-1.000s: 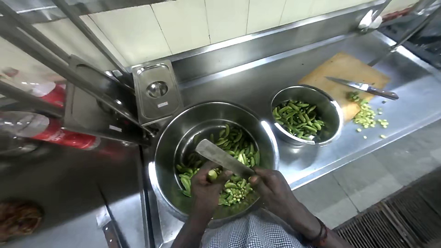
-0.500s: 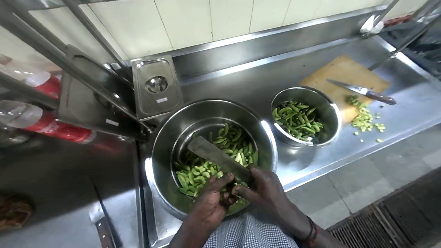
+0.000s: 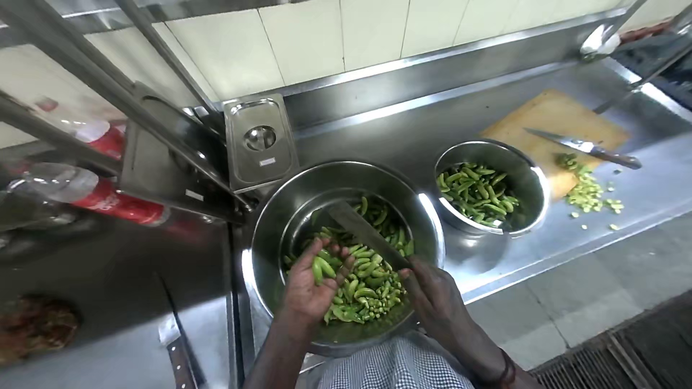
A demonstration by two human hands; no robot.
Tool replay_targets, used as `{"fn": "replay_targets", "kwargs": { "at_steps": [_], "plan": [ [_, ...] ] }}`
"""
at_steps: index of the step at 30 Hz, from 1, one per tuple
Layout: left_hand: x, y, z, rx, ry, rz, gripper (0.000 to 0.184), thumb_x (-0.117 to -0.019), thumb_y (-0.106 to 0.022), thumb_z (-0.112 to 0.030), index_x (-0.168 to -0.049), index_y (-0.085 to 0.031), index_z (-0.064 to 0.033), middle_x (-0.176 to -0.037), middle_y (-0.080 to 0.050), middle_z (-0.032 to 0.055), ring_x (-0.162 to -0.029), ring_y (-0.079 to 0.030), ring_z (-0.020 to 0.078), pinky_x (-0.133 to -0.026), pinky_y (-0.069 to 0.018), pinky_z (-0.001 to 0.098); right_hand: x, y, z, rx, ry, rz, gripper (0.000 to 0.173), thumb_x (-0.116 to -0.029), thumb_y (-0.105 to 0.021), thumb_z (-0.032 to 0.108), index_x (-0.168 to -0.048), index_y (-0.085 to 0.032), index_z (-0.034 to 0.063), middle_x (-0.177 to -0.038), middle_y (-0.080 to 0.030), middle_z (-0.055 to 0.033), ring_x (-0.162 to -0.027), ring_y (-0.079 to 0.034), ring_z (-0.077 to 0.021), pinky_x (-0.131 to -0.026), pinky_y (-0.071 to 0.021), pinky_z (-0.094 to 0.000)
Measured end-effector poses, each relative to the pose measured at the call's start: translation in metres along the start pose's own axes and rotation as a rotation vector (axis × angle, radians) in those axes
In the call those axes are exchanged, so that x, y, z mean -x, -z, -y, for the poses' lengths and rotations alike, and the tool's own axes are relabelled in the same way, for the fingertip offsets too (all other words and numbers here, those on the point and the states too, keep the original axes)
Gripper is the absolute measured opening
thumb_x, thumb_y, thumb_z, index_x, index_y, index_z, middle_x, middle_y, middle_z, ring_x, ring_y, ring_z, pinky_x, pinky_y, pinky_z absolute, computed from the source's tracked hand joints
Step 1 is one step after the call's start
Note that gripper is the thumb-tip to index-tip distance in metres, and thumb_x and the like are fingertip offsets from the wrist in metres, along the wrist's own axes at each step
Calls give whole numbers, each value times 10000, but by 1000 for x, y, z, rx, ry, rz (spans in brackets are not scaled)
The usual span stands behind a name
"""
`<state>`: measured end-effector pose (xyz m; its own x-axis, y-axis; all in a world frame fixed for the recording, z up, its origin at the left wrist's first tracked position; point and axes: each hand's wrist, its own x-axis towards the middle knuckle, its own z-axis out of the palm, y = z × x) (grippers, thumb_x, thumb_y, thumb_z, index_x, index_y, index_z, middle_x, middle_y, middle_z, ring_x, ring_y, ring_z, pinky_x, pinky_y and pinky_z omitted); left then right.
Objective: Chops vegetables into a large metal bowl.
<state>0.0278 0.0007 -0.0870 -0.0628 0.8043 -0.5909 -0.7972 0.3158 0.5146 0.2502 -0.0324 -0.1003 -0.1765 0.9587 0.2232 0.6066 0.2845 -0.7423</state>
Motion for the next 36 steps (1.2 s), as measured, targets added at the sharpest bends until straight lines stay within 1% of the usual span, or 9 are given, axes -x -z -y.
{"fn": "replay_targets", "kwargs": {
  "at_steps": [3, 5, 8, 12, 17, 20, 25, 30, 36],
  "plan": [
    [-18, 8, -4, -495, -140, 43, 98, -1002, -645, -234, -1078, -624, -175, -844, -582, 12, -701, -600, 132, -665, -576, 316, 0, 0, 2, -2, -57, 8, 400, -1011, -559, 516, -1134, -663, 150, -878, -650, 25, -714, -625, -94, -634, -568, -329],
    [-31, 8, -5, -993, -305, 100, 154, -976, -695, -222, -1091, -642, -134, -866, -632, 72, -654, -591, 167, -590, -540, 326, -1, 1, 2, -3, -60, -11, 412, -998, -574, 524, -1139, -659, 145, -871, -651, 27, -709, -631, -89, -631, -573, -323],
    [-48, -9, -9, -1698, -411, 149, 255, -985, -696, -253, -1182, -691, -91, -1097, -694, 207, -968, -671, 395, -822, -533, 624, -1, 5, 4, 0, -60, -50, 380, -1032, -515, 488, -1120, -654, 145, -863, -634, 31, -700, -612, -75, -621, -554, -296],
    [-93, -15, 9, -2255, -226, 165, 330, -977, -639, -306, -1235, -676, -104, -1144, -700, 173, -1074, -674, 380, -891, -533, 614, 1, 6, 1, -3, -62, -63, 400, -1048, -465, 506, -1093, -652, 155, -836, -615, 38, -706, -608, -77, -622, -545, -300],
    [-103, -13, 15, -2220, -70, 182, 381, -934, -700, -281, -1242, -663, -61, -1174, -681, 207, -1091, -664, 398, -912, -529, 619, 4, 7, -6, -37, -81, -59, 447, -1038, -468, 547, -1120, -662, 154, -823, -630, 41, -715, -626, -83, -635, -561, -310],
    [-86, -3, 6, -2000, -166, 217, 339, -940, -724, -233, -1229, -680, -60, -1169, -673, 232, -1082, -652, 417, -914, -517, 637, 6, 8, -9, -42, -105, -61, 461, -1028, -473, 569, -1111, -653, 152, -807, -621, 41, -695, -616, -85, -618, -552, -314],
    [-40, 9, 0, -1646, -327, 273, 268, -895, -804, -267, -1117, -700, -159, -1025, -706, 82, -845, -697, 241, -744, -602, 504, 3, 4, -11, -142, -170, 26, 403, -999, -560, 545, -1062, -651, 158, -800, -635, 39, -706, -633, -95, -643, -567, -332],
    [10, 9, 18, -1351, -399, 379, 280, -795, -871, -220, -1034, -724, -220, -984, -726, -49, -842, -706, 99, -742, -630, 335, -2, 2, 0, -228, -159, 130, 364, -913, -723, 501, -1023, -638, 164, -777, -646, 52, -671, -633, -69, -617, -569, -299],
    [22, 8, 25, -1326, -448, 481, 165, -850, -816, -268, -991, -739, -234, -1035, -708, -91, -910, -675, 50, -806, -599, 287, -5, 1, 7, -222, -137, 223, 368, -906, -717, 526, -991, -661, 172, -709, -608, 58, -605, -583, -65, -563, -527, -291]
  ]
}}
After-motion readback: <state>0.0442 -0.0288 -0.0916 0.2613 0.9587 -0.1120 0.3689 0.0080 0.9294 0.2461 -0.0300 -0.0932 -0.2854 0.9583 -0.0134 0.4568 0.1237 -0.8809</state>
